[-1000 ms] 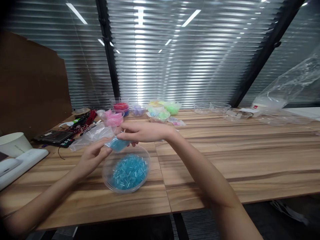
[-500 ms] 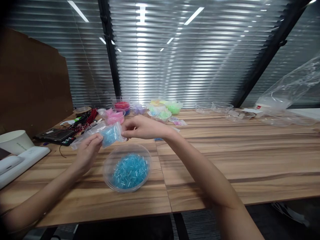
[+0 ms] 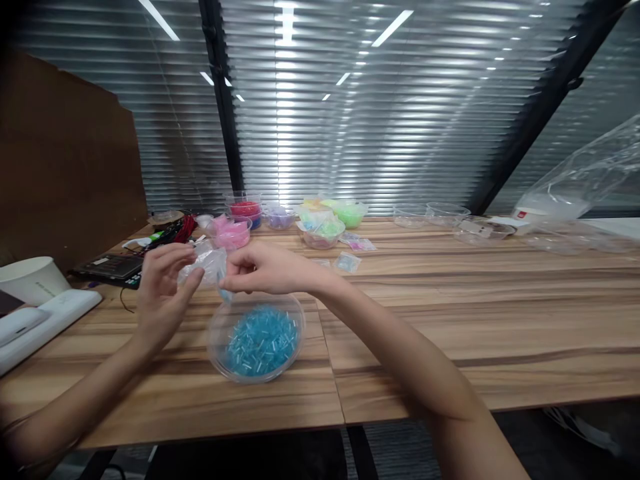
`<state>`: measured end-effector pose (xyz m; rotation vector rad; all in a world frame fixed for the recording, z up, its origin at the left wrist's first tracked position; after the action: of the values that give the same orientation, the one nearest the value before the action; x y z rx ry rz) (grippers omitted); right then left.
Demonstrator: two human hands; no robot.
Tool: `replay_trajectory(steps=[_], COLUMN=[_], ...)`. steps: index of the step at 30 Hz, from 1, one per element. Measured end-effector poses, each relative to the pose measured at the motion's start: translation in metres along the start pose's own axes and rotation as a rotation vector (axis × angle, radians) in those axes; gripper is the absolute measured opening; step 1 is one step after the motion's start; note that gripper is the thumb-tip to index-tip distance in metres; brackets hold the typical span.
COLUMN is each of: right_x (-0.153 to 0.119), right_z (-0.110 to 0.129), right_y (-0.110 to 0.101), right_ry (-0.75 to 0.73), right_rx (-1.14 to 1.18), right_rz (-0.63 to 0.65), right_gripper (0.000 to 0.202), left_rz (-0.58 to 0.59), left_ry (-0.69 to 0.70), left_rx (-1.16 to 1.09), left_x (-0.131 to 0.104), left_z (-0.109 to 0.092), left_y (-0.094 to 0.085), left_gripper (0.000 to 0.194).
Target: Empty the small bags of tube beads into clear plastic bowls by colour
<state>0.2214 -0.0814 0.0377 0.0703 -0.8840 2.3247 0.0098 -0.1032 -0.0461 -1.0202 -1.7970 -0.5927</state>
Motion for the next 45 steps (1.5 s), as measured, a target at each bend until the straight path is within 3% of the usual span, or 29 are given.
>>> replay_trajectory(steps=[4,6,10,14,21,29,35,40,45], right_x=[0.002,0.002,0.002,0.002,0.005,0.001,-0.001,-0.001,0.0], right_z=[0.0,-0.001,-0.001,0.001,0.003,0.009,0.011,0.011,0.009], right_y=[0.012,0.015,0.018,0.017,0.023,0.032,0.033,0.025,0.023], right_ry=[0.007,0.007,0.024,0.063,0.054,-0.069,-0.097,-0.084,-0.073], right_rx=[0.099,0.147,0.265,0.308,0.056,-0.234,-0.356,-0.448,-0.432], right_rz=[0.091,0.114,0.151,0.105,-0.062,-0.263,-0.287,-0.407,-0.402], right_gripper=[0.026,0.025,0.025,0.024,0.025,0.033,0.034,0.028,0.026], left_rz=[0.103,0.128,0.041,0.047,0.101,0.119,0.147,0.166,0.189], left_ry=[0.36,0.429,0.503,0.497,0.468,0.436,0.469,0.562,0.48], left_rx=[0.094,0.108,0.091,0.112,0.139,0.136,0.097,0.135,0.111], left_x=[0.001,0.001,0.001,0.002,-0.001,-0.002,-0.001,-0.003,-0.003], left_z=[-0.015,-0.02,-0.023,-0.024,-0.029,-0.032,-0.033,-0.031,-0.019], left_y=[-0.005,-0.005,-0.007,-0.008,-0.003,-0.001,-0.002,-0.005,-0.004], left_gripper=[0.027,0.026,0.023,0.016,0.018,0.016,0.017,0.021,0.019])
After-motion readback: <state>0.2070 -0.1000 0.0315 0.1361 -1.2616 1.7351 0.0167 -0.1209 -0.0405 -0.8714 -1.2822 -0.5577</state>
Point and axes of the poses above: each hand's wrist, its own x-axis towards the middle knuckle, its own y-axis out of the palm, z = x × y, the point moved 1 cm from there along x, towards the middle knuckle, and after that the axes turned 9 degrees about -z, right-handed, at the moved point
